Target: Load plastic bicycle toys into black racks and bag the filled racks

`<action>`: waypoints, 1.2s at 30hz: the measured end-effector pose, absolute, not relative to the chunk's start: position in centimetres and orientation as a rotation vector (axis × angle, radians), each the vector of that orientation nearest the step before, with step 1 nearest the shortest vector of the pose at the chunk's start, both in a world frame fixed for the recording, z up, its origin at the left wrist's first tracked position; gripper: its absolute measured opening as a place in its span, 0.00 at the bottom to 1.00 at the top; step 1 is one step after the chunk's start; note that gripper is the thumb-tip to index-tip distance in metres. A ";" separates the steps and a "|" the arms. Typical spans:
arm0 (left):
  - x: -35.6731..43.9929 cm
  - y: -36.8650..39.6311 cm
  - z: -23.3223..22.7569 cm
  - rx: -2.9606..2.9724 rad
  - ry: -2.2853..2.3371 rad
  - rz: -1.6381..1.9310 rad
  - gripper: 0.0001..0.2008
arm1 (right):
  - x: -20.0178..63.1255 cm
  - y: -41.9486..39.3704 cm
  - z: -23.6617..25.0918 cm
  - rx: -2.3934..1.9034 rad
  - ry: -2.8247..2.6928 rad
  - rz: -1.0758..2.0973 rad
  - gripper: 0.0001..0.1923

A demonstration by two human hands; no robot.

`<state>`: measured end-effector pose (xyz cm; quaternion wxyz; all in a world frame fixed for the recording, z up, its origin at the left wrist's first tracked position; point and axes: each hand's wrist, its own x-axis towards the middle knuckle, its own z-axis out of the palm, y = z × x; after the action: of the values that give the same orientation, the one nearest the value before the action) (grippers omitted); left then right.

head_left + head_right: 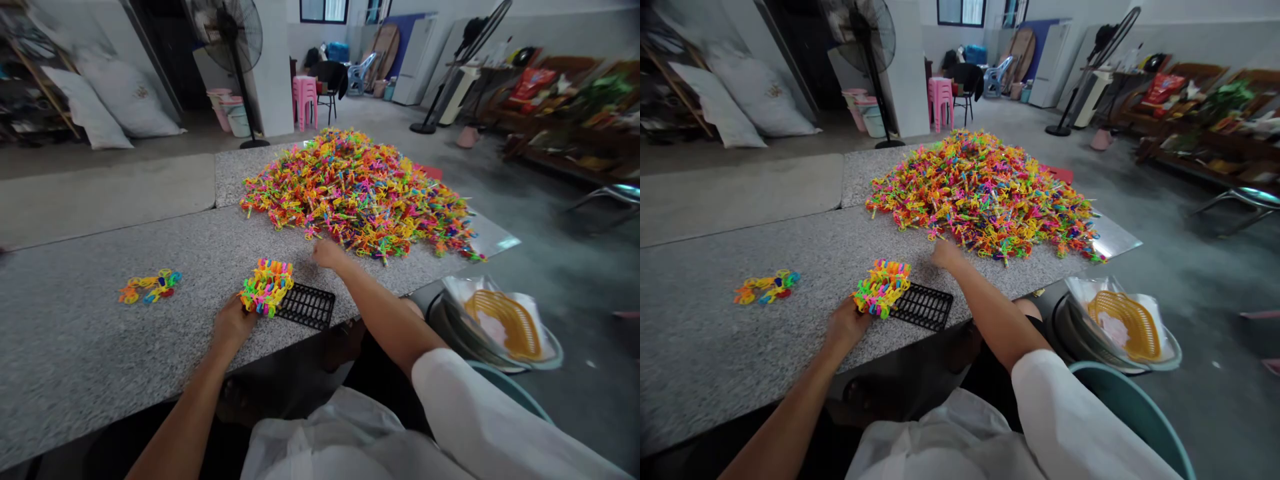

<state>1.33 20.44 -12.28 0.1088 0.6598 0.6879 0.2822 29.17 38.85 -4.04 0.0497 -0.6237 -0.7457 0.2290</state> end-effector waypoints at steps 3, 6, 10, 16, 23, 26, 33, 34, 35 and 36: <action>1.3 20.5 -12.4 1.945 2.031 0.839 0.08 | 29.3 41.7 -4.6 -2.045 -2.155 0.480 0.21; 1.4 20.4 -12.3 1.932 2.047 0.817 0.07 | 29.2 42.9 -5.3 -2.076 -2.182 0.455 0.19; 1.6 20.3 -12.1 1.892 2.047 0.808 0.08 | 29.3 41.3 -6.3 -1.950 -2.133 0.528 0.12; 1.8 20.3 -12.3 1.861 2.082 0.761 0.10 | 29.6 33.1 -7.9 -1.539 -1.546 1.142 0.11; 1.8 20.3 -12.5 1.875 2.032 0.718 0.06 | 28.6 25.6 -7.3 -1.471 -1.545 1.450 0.10; 2.0 20.3 -12.3 1.869 2.014 0.697 0.07 | 27.6 24.4 -7.5 -1.557 -1.593 1.531 0.05; 2.1 20.3 -12.1 1.913 1.998 0.715 0.07 | 26.0 22.7 -8.8 -1.638 -2.024 1.022 0.08; 2.2 20.3 -12.1 1.920 1.988 0.720 0.07 | 25.9 22.6 -8.8 -1.646 -2.089 0.906 0.08; 2.2 20.2 -12.0 1.923 1.984 0.725 0.07 | 25.9 22.5 -8.8 -1.656 -2.145 0.818 0.08; 2.2 20.2 -12.0 1.924 1.986 0.725 0.07 | 25.8 22.4 -8.8 -1.671 -2.193 0.760 0.09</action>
<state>2.23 20.18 -11.99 0.1411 0.6664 0.6877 0.2510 25.81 22.41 -8.82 0.1404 -0.5784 -0.7593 0.2632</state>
